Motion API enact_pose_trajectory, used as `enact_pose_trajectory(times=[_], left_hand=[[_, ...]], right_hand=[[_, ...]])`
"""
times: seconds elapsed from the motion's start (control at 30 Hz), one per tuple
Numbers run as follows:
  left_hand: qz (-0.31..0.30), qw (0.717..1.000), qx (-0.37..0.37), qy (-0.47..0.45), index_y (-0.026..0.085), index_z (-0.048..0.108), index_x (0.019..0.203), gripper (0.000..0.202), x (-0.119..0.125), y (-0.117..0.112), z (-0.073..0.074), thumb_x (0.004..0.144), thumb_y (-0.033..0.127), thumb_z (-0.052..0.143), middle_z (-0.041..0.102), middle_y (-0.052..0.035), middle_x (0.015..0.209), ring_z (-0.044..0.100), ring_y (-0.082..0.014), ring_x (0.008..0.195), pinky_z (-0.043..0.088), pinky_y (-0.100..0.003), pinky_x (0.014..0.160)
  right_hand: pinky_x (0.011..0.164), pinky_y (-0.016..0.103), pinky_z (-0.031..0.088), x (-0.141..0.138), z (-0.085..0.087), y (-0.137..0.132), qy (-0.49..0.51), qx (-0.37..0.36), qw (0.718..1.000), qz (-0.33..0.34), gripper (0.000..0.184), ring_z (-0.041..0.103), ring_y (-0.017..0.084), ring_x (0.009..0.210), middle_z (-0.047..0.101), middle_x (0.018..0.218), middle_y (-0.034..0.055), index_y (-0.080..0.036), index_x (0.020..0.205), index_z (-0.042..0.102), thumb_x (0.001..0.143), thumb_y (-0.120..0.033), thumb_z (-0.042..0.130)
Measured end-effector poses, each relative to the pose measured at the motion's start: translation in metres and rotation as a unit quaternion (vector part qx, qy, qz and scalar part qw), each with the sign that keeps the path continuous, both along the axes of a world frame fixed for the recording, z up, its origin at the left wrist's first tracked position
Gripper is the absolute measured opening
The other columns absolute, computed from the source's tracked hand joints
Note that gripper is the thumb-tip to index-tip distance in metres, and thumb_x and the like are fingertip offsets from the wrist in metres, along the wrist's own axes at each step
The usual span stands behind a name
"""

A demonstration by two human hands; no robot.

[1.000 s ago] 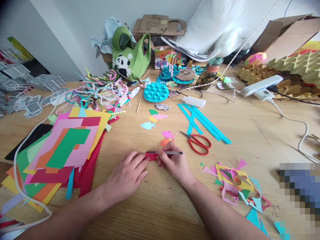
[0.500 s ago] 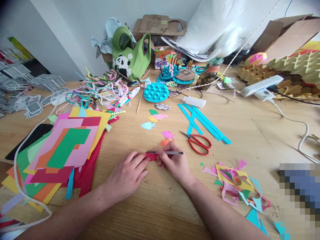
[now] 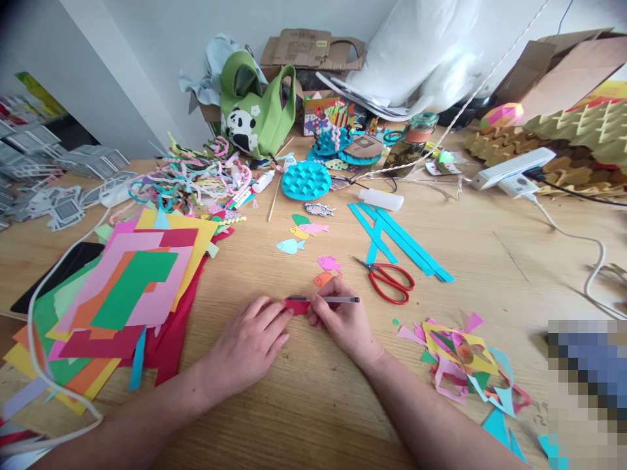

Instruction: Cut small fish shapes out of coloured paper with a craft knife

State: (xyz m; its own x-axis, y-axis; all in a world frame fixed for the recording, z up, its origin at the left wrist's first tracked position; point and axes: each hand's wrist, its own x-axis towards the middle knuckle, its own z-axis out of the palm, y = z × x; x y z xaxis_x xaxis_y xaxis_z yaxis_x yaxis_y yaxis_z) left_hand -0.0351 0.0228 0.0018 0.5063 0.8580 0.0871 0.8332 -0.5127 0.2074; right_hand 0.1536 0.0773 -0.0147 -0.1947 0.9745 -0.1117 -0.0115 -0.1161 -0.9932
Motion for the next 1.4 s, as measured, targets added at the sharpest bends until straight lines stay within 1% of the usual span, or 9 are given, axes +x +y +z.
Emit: enact_pose_trajectory(times=[0.27,0.5,0.67,0.87,1.03,1.23,1.4], left_hand=[[-0.002,1.000,0.003,0.003,0.016,0.055,0.126,0.033,-0.0009,-0.0003,-0.0009,0.095,0.027,0.050,0.061,-0.0091,0.119,0.050,-0.0268,0.115,0.044,-0.043,0.100],[-0.001,1.000,0.003,-0.001,0.017,0.056,0.124,0.031,-0.0003,-0.0002,0.0004,0.096,0.027,0.049,0.061,-0.0090,0.118,0.051,-0.0258,0.115,0.045,-0.042,0.100],[-0.003,1.000,-0.004,0.001,0.016,0.055,0.126,0.033,-0.0009,0.0001,-0.0004,0.096,0.027,0.049,0.060,-0.0087,0.120,0.050,-0.0273,0.115,0.044,-0.043,0.100],[-0.003,1.000,-0.008,0.003,0.015,0.056,0.125,0.032,-0.0008,0.0002,-0.0005,0.095,0.027,0.049,0.060,-0.0080,0.120,0.050,-0.0275,0.113,0.044,-0.044,0.101],[-0.003,1.000,-0.009,0.003,0.015,0.055,0.126,0.033,-0.0007,0.0003,0.0008,0.096,0.026,0.049,0.061,-0.0081,0.119,0.050,-0.0270,0.113,0.044,-0.043,0.101],[-0.003,1.000,-0.008,0.006,0.016,0.056,0.125,0.032,-0.0011,0.0005,-0.0001,0.095,0.027,0.051,0.060,-0.0078,0.120,0.049,-0.0271,0.115,0.044,-0.043,0.100],[-0.007,1.000,-0.006,0.012,0.015,0.055,0.127,0.034,-0.0017,0.0012,-0.0006,0.096,0.027,0.049,0.060,-0.0084,0.121,0.049,-0.0274,0.115,0.044,-0.043,0.101]], right_hand=[[0.039,0.022,0.045,0.0004,0.0008,-0.0002,0.005,-0.005,1.000,-0.007,0.037,0.056,0.012,0.040,0.064,0.051,0.0004,-0.022,0.072,0.048,0.078,-0.050,0.072],[0.038,0.022,0.046,0.0006,0.0011,-0.0003,-0.004,0.000,1.000,0.003,0.037,0.056,0.013,0.040,0.064,0.051,0.0004,-0.022,0.072,0.049,0.078,-0.051,0.071],[0.038,0.023,0.046,0.0008,-0.0018,0.0001,0.005,-0.002,1.000,-0.015,0.037,0.056,0.013,0.040,0.063,0.050,0.0000,-0.022,0.072,0.049,0.078,-0.051,0.072],[0.039,0.022,0.046,0.0007,-0.0009,-0.0006,0.016,-0.009,1.000,-0.002,0.036,0.057,0.012,0.041,0.064,0.051,-0.0001,-0.022,0.073,0.049,0.078,-0.048,0.073],[0.038,0.021,0.046,0.0006,0.0004,-0.0003,0.018,-0.010,1.000,-0.020,0.037,0.056,0.012,0.040,0.063,0.051,-0.0002,-0.021,0.072,0.049,0.077,-0.049,0.073],[0.039,0.021,0.045,0.0003,0.0014,-0.0001,0.013,-0.013,1.000,-0.004,0.038,0.056,0.012,0.040,0.063,0.050,0.0002,-0.021,0.072,0.049,0.076,-0.050,0.074],[0.038,0.020,0.045,-0.0001,0.0018,-0.0004,0.013,-0.013,0.999,-0.029,0.038,0.056,0.011,0.040,0.063,0.049,-0.0003,-0.021,0.071,0.050,0.076,-0.050,0.074]])
